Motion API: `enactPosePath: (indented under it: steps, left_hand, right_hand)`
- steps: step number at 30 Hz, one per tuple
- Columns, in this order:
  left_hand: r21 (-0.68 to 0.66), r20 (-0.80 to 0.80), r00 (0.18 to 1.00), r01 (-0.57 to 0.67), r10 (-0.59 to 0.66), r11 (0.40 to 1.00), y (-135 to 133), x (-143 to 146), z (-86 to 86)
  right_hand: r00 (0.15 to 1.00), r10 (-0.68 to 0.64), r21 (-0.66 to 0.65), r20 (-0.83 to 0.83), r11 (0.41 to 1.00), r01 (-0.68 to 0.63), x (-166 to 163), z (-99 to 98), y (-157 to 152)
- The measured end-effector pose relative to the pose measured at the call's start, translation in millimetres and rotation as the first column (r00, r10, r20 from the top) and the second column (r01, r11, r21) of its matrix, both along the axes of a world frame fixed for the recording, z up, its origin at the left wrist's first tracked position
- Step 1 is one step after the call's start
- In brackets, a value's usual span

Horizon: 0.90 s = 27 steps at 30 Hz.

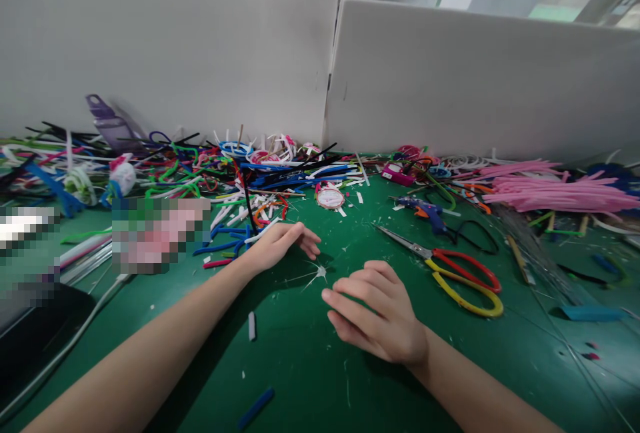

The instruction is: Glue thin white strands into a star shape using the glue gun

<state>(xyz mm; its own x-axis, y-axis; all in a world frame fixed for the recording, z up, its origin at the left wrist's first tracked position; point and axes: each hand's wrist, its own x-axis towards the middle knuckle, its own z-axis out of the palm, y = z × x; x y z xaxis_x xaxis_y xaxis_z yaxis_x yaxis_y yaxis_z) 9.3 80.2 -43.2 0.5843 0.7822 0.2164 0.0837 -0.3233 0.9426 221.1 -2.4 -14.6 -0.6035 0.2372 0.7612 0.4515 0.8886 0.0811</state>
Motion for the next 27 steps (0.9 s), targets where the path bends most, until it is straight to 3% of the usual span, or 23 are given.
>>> enactPosePath:
  steps: [13, 27]
  left_hand:
    - [-0.103, 0.055, 0.998, -0.012, 0.018, 0.995, -2.7, 0.0, 2.0]
    - [-0.066, 0.030, 1.000, -0.007, 0.009, 0.998, -2.3, 2.2, 3.2]
  right_hand:
    - [1.000, 0.027, -0.011, -0.006, 1.000, -0.027, -1.5, -3.9, 0.0]
    - [0.999, 0.033, -0.015, -0.015, 0.999, -0.033, -1.3, -4.9, 0.5]
